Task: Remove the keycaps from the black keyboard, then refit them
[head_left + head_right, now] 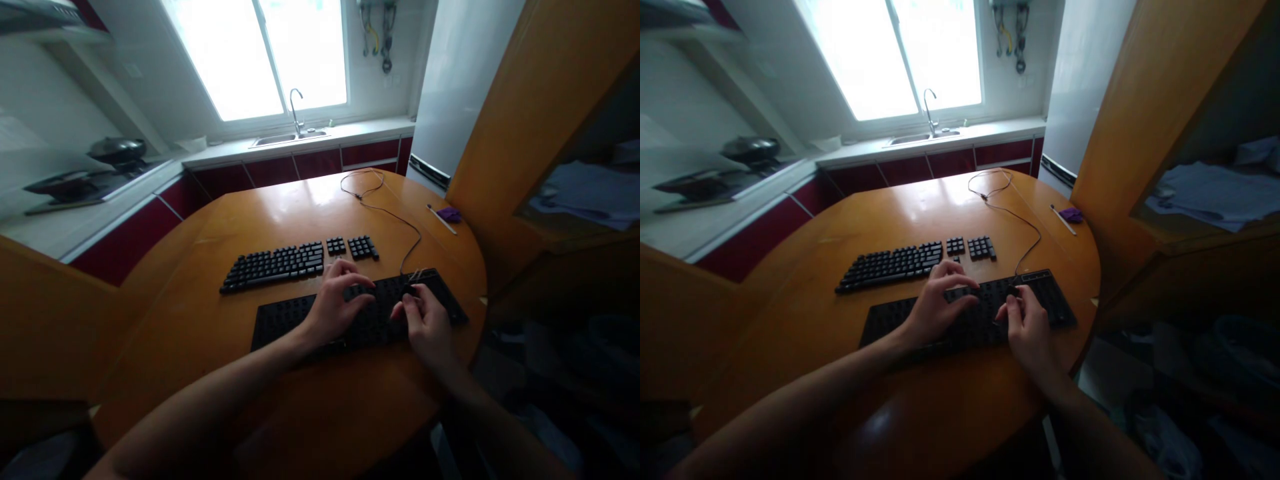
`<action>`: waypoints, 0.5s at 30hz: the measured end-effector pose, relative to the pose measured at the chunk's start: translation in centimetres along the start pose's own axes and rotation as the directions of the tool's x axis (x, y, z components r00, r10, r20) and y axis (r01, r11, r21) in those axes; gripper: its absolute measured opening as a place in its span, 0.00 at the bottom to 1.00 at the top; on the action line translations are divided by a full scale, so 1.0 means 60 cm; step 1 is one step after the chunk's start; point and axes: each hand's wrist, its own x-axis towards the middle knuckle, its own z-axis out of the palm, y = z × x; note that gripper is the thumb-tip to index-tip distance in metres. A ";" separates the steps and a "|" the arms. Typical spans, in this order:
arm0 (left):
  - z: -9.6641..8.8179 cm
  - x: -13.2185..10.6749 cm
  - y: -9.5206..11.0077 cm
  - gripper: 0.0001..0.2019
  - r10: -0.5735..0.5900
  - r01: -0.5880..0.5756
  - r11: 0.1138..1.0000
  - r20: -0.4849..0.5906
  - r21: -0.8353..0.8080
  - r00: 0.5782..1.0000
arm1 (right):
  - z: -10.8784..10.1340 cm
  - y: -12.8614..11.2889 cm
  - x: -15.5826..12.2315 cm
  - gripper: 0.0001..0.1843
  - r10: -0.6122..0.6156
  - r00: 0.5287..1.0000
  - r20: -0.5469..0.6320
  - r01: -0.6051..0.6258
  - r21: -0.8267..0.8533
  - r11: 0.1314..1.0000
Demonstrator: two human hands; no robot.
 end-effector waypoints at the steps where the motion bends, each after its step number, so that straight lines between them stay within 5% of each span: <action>1: -0.006 0.014 -0.016 0.08 -0.018 0.019 0.997 -0.025 0.069 1.000 | 0.000 0.000 0.000 0.10 -0.005 1.000 -0.013 0.005 0.011 1.000; 3: -0.012 0.043 -0.051 0.08 -0.080 0.096 0.971 -0.080 0.220 0.994 | -0.001 -0.001 -0.001 0.10 -0.016 0.999 -0.029 0.017 0.020 1.000; 7: -0.008 0.086 -0.108 0.07 -0.164 0.156 0.907 -0.013 0.390 0.986 | 0.000 -0.002 -0.002 0.10 -0.043 0.999 -0.020 0.043 0.013 0.999; 15: 0.009 0.102 -0.143 0.08 -0.200 0.168 0.882 0.028 0.440 0.979 | -0.002 0.012 -0.003 0.11 -0.050 0.998 -0.023 0.051 0.021 0.999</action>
